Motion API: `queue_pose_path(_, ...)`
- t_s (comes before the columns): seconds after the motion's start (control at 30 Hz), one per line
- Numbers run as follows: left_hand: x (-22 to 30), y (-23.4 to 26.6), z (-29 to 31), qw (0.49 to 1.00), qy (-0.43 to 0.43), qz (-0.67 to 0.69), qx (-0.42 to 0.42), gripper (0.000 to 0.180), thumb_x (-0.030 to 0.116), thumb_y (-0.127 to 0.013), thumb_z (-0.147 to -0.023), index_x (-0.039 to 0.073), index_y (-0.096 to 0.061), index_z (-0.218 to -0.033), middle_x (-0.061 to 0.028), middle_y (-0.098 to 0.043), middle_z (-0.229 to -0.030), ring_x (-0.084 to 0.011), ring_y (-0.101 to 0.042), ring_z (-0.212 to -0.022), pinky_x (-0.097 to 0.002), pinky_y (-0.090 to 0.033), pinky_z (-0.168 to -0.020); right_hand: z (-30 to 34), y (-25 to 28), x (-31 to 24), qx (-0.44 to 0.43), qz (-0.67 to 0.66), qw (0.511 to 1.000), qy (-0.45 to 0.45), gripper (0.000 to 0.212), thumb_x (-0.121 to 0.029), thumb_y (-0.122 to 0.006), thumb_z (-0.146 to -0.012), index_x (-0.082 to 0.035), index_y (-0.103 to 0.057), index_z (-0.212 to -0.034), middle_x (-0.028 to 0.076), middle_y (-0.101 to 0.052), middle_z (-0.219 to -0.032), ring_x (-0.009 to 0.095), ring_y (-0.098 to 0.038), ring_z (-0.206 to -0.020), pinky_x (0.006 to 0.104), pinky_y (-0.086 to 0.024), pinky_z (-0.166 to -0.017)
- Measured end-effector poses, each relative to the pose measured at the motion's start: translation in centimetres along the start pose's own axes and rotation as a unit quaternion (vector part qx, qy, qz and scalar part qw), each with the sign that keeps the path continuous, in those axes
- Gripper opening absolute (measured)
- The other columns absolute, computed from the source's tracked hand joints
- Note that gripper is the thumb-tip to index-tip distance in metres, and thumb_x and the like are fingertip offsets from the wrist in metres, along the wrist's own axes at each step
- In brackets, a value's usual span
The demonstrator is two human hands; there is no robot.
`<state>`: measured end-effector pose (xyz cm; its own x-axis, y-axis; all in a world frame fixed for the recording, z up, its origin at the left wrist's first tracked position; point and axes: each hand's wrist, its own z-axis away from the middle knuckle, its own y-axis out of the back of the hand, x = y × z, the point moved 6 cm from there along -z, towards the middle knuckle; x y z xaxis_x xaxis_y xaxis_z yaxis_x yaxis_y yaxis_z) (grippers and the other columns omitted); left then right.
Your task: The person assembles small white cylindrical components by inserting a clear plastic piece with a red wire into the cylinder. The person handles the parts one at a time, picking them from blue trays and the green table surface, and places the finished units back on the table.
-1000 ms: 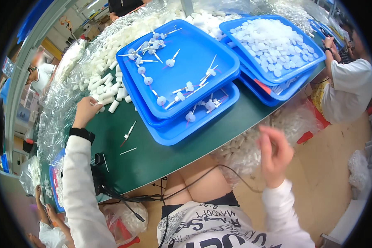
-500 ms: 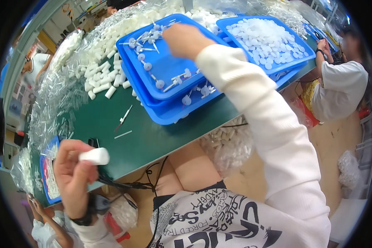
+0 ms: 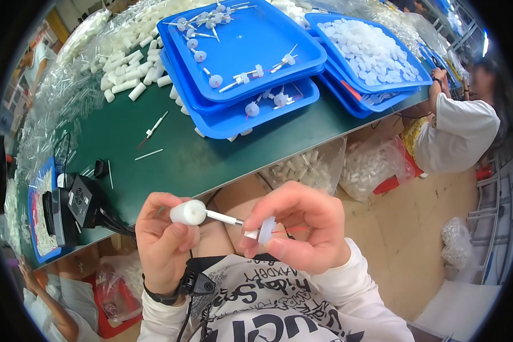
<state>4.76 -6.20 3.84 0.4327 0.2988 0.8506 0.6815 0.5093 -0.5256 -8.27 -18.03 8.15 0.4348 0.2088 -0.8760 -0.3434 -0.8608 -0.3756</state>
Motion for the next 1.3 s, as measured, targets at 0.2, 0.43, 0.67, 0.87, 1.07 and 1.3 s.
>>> queue_pose_path(0.2,0.6,-0.2,0.0,0.996,-0.072,-0.048,-0.002,0.028,-0.010,-0.062,-0.072,0.001,-0.049,-0.094,-0.0192,-0.059,-0.097,-0.0166,-0.057,-0.074,-0.0261,-0.046,-0.060,0.3,0.6,0.2,-0.013,0.004,1.000,-0.028,0.020,-0.002,-0.055,-0.079,0.010,-0.053,-0.095,0.016,-0.061,-0.083,0.022,-0.063,-0.074,0.0306,-0.052,-0.063)
queue_pose_path(0.43,1.2,-0.6,1.3,0.934,-0.239,-0.264,-0.043,0.025,-0.014,-0.064,-0.070,-0.001,-0.055,-0.089,-0.0205,-0.061,-0.099,-0.0215,-0.062,-0.086,-0.0295,-0.051,-0.073,0.5,1.5,1.3,-0.058,-0.011,0.995,-0.084,0.020,-0.001,-0.054,-0.081,0.007,-0.051,-0.098,0.016,-0.061,-0.090,0.021,-0.062,-0.080,0.0308,-0.050,-0.072)
queue_pose_path(0.67,0.0,-0.3,0.5,0.957,-0.205,-0.204,0.022,0.024,-0.013,-0.064,-0.072,-0.001,-0.055,-0.091,-0.0171,-0.063,-0.097,-0.0191,-0.062,-0.085,-0.0282,-0.050,-0.075,0.5,1.6,1.5,-0.039,0.056,0.993,-0.093,0.022,-0.002,-0.056,-0.081,0.003,-0.047,-0.101,0.018,-0.060,-0.097,0.024,-0.061,-0.091,0.0348,-0.047,-0.080)
queue_pose_path(0.87,-1.2,-0.3,0.1,0.990,-0.067,-0.121,0.000,0.026,-0.012,-0.062,-0.074,-0.002,-0.050,-0.095,-0.0172,-0.061,-0.096,-0.0197,-0.061,-0.088,-0.0293,-0.050,-0.076,-0.3,2.6,1.9,-0.017,0.182,0.973,-0.144,0.025,-0.011,-0.062,-0.081,0.004,-0.048,-0.096,0.020,-0.063,-0.089,0.024,-0.064,-0.080,0.0336,-0.051,-0.070)
queue_pose_path(1.07,-0.6,-0.7,0.6,0.981,-0.112,-0.152,-0.033,0.025,-0.012,-0.061,-0.075,-0.002,-0.048,-0.095,-0.0192,-0.060,-0.098,-0.0214,-0.061,-0.089,-0.0297,-0.050,-0.077,-0.1,2.8,2.7,-0.006,0.194,0.968,-0.161,0.029,-0.021,-0.063,-0.083,0.005,-0.053,-0.092,0.014,-0.063,-0.082,0.018,-0.063,-0.072,0.0261,-0.050,-0.060)
queue_pose_path(1.3,-0.5,-0.5,0.6,0.976,-0.141,-0.161,-0.025,0.026,-0.012,-0.062,-0.074,-0.008,-0.052,-0.098,-0.0190,-0.061,-0.096,-0.0230,-0.062,-0.090,-0.0311,-0.051,-0.078,-0.6,2.0,2.0,-0.007,0.275,0.959,-0.069,0.014,-0.004,-0.065,-0.078,0.001,-0.062,-0.090,0.007,-0.065,-0.079,0.013,-0.062,-0.067,0.0236,-0.049,-0.060)
